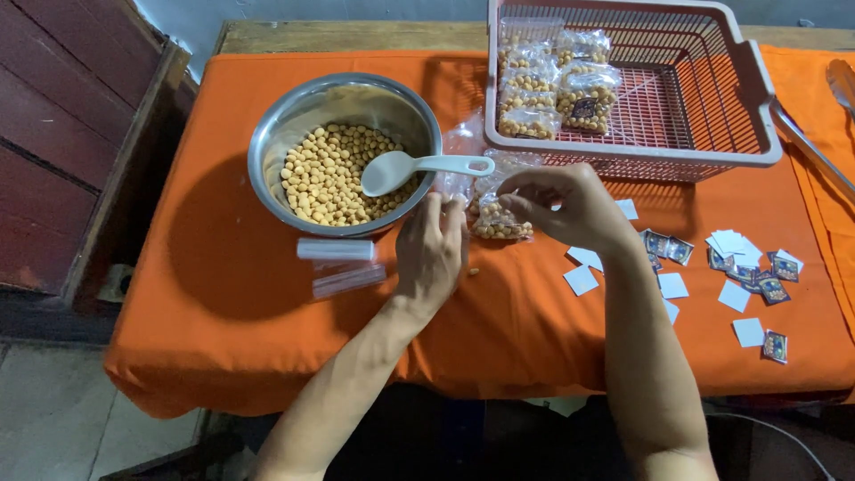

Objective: Scooping peanuts from a large metal bowl into small individual plastic bags using a plastic spoon.

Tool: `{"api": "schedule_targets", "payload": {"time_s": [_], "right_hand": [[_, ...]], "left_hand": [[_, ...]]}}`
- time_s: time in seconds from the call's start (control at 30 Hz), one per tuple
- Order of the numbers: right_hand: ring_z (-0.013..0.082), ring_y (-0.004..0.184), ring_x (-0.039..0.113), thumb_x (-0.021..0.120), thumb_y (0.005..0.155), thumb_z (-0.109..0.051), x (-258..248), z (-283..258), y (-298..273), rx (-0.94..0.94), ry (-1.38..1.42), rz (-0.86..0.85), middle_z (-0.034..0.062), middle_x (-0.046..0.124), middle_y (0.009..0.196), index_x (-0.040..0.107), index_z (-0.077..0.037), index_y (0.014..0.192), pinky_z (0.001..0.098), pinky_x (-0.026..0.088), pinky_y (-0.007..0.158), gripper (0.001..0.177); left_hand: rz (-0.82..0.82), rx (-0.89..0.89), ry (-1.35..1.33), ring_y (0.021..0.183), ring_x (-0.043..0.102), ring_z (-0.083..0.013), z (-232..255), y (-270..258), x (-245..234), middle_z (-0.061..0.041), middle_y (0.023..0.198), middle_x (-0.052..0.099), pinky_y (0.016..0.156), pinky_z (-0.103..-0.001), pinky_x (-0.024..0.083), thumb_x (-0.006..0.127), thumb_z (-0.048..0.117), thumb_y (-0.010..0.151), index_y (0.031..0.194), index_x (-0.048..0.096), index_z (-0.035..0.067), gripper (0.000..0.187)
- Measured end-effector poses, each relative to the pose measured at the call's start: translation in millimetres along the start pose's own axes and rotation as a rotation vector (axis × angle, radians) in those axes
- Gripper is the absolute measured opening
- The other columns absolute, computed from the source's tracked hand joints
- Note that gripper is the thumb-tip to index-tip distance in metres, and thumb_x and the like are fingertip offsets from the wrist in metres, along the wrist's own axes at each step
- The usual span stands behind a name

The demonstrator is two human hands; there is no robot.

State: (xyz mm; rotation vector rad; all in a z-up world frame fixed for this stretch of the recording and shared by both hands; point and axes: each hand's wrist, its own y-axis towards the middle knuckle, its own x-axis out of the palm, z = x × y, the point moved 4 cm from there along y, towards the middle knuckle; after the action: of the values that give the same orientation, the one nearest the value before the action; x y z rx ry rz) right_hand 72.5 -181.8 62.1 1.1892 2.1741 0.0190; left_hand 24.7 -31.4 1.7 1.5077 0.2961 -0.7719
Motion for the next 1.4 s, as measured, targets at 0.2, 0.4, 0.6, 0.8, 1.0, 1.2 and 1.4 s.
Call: {"api": "schedule_targets", "payload": {"time_s": [0.2, 0.4, 0.6, 0.8, 1.0, 1.2, 1.4], "right_hand": [[0.0172, 0.053, 0.045, 0.071, 0.074, -0.001, 4, -23, 2, -0.298, -0.059, 0.088, 0.0111, 0.058, 0.073, 0.067, -0.001, 0.098, 0.0279, 0.041, 0.045, 0.025], [0.0251, 0.06, 0.051, 0.07, 0.07, 0.0, 28, -11, 4, -0.501, -0.452, 0.234, 0.0113, 0.053, 0.083, 0.069, -0.008, 0.095, 0.036, 0.047, 0.051, 0.026], [0.0231, 0.061, 0.053, 0.07, 0.07, 0.0, 24, -7, 3, -0.498, -0.347, 0.294, 0.0049, 0.057, 0.076, 0.067, -0.008, 0.074, 0.0333, 0.047, 0.056, 0.01], [0.0304, 0.071, 0.054, 0.062, 0.073, 0.006, 16, -23, 3, -0.496, -0.231, 0.268, 0.0123, 0.058, 0.083, 0.067, -0.004, 0.085, 0.0398, 0.047, 0.065, 0.016], [0.0245, 0.07, 0.056, 0.057, 0.075, 0.011, 5, -23, 0, -0.371, -0.051, 0.307, 0.0115, 0.059, 0.078, 0.067, -0.002, 0.091, 0.0367, 0.05, 0.067, 0.023], [0.0221, 0.071, 0.062, 0.049, 0.082, 0.011, 9, -23, -3, -0.278, 0.226, 0.225, 0.0164, 0.061, 0.075, 0.061, 0.007, 0.097, 0.0408, 0.054, 0.067, 0.019], [0.0306, 0.075, 0.065, 0.076, 0.071, -0.014, 16, -38, -3, -0.252, 0.18, 0.023, 0.0226, 0.064, 0.082, 0.053, 0.007, 0.116, 0.0479, 0.052, 0.069, 0.055]], "left_hand": [[0.263, 0.107, 0.006, 0.059, 0.054, -0.0161, 15, 9, -26, -0.001, 0.08, 0.047, 0.049, -0.026, 0.041, 0.047, 0.016, 0.09, 0.087, 0.059, 0.012, 0.013], [0.312, 0.145, 0.028, 0.066, 0.055, -0.0152, 19, 9, -31, -0.001, 0.081, 0.05, 0.054, -0.026, 0.041, 0.047, 0.02, 0.092, 0.087, 0.06, 0.013, 0.016], [0.288, 0.152, -0.109, 0.076, 0.058, -0.0196, 17, 13, -35, -0.006, 0.088, 0.053, 0.063, -0.029, 0.047, 0.05, 0.024, 0.088, 0.096, 0.058, 0.009, 0.019], [0.341, 0.113, -0.339, 0.071, 0.062, -0.022, 7, 18, -43, -0.009, 0.087, 0.061, 0.06, -0.028, 0.05, 0.045, 0.004, 0.09, 0.098, 0.062, 0.004, 0.019], [0.479, 0.05, -0.511, 0.077, 0.066, -0.0259, -4, 13, -43, -0.013, 0.092, 0.066, 0.065, -0.032, 0.055, 0.054, -0.004, 0.088, 0.1, 0.064, 0.0, 0.016], [0.567, 0.018, -0.54, 0.075, 0.067, -0.0206, -11, 9, -41, -0.01, 0.088, 0.068, 0.067, -0.031, 0.058, 0.059, 0.001, 0.085, 0.096, 0.066, 0.003, 0.013], [0.598, 0.031, -0.554, 0.07, 0.065, -0.0221, -11, 12, -49, -0.011, 0.084, 0.066, 0.061, -0.03, 0.055, 0.059, 0.0, 0.085, 0.092, 0.065, 0.001, 0.009]]}}
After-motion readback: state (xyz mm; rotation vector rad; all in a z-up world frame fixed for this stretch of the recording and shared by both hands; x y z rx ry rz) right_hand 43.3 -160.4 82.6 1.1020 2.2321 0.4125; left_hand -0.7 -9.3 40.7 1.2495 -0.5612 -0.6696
